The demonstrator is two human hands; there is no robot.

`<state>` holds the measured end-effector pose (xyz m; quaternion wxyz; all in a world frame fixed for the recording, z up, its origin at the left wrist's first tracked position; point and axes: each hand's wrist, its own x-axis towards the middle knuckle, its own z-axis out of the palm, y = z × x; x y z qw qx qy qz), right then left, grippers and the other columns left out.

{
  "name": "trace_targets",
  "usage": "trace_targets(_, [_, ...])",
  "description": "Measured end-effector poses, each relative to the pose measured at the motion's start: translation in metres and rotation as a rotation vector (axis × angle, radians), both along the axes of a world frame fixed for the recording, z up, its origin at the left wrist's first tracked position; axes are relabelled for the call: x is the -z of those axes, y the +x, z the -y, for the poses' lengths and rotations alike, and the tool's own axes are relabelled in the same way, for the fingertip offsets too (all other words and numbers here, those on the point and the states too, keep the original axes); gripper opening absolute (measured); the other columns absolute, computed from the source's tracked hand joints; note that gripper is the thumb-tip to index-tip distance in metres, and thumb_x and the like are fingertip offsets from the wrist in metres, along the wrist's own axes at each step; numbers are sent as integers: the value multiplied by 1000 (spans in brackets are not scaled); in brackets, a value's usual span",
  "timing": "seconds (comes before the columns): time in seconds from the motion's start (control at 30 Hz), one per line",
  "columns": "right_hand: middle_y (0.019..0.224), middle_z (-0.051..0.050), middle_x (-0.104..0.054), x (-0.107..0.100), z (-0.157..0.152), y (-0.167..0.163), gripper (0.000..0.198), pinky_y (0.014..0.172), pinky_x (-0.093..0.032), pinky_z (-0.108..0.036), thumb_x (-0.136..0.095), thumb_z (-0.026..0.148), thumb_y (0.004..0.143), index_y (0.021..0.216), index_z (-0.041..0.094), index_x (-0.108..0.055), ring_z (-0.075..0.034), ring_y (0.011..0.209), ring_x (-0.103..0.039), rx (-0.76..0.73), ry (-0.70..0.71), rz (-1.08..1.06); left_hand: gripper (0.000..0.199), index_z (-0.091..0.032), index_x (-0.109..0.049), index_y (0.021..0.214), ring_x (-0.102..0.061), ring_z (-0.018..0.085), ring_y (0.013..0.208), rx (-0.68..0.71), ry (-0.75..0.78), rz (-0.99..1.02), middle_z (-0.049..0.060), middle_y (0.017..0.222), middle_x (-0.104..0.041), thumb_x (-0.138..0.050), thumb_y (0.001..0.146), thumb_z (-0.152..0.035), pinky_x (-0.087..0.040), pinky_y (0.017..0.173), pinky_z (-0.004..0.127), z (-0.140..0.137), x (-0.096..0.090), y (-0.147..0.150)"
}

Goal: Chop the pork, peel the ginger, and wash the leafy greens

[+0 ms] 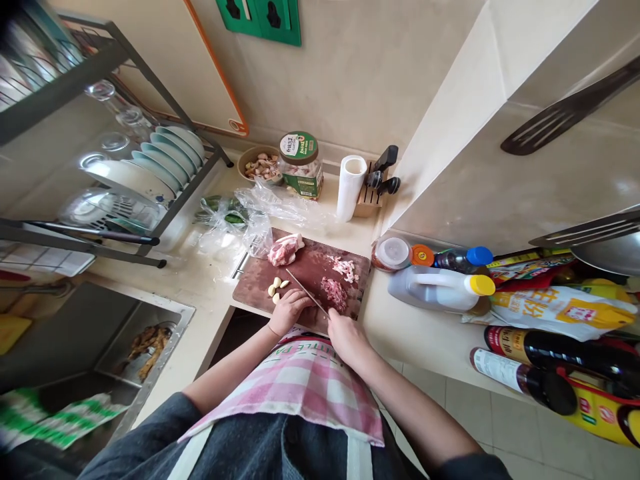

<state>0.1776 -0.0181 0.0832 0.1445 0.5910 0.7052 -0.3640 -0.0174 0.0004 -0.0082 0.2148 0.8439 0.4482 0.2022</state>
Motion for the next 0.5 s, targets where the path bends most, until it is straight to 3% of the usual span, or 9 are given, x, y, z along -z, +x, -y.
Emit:
trace_targets(0.17, [86,-7,-68,12,-21,-18,20,60,-31,-24,-33,27,92,103,21,-49,-17,76,-63,31,54,-39,24,-22,-66,99,-51,17,99,27,17,10,6,98,-63,-46,88,-19,-46,88,32,2,2,-2])
trace_targets(0.37, [81,-5,-67,7,1,23,22,56,-27,-24,-32,28,93,101,21,-51,-15,72,-62,2,54,-74,23,-21,-66,98,-51,17,95,9,13,3,7,96,-63,-46,87,-16,-47,85,32,6,2,-3])
trace_targets(0.5, [82,-6,-67,9,1,7,21,57,-27,-25,-32,27,92,101,21,-50,-16,74,-63,-3,27,-61,24,-20,-67,97,-51,18,95,19,15,-3,7,95,-63,-44,88,-17,-46,86,32,5,3,-4])
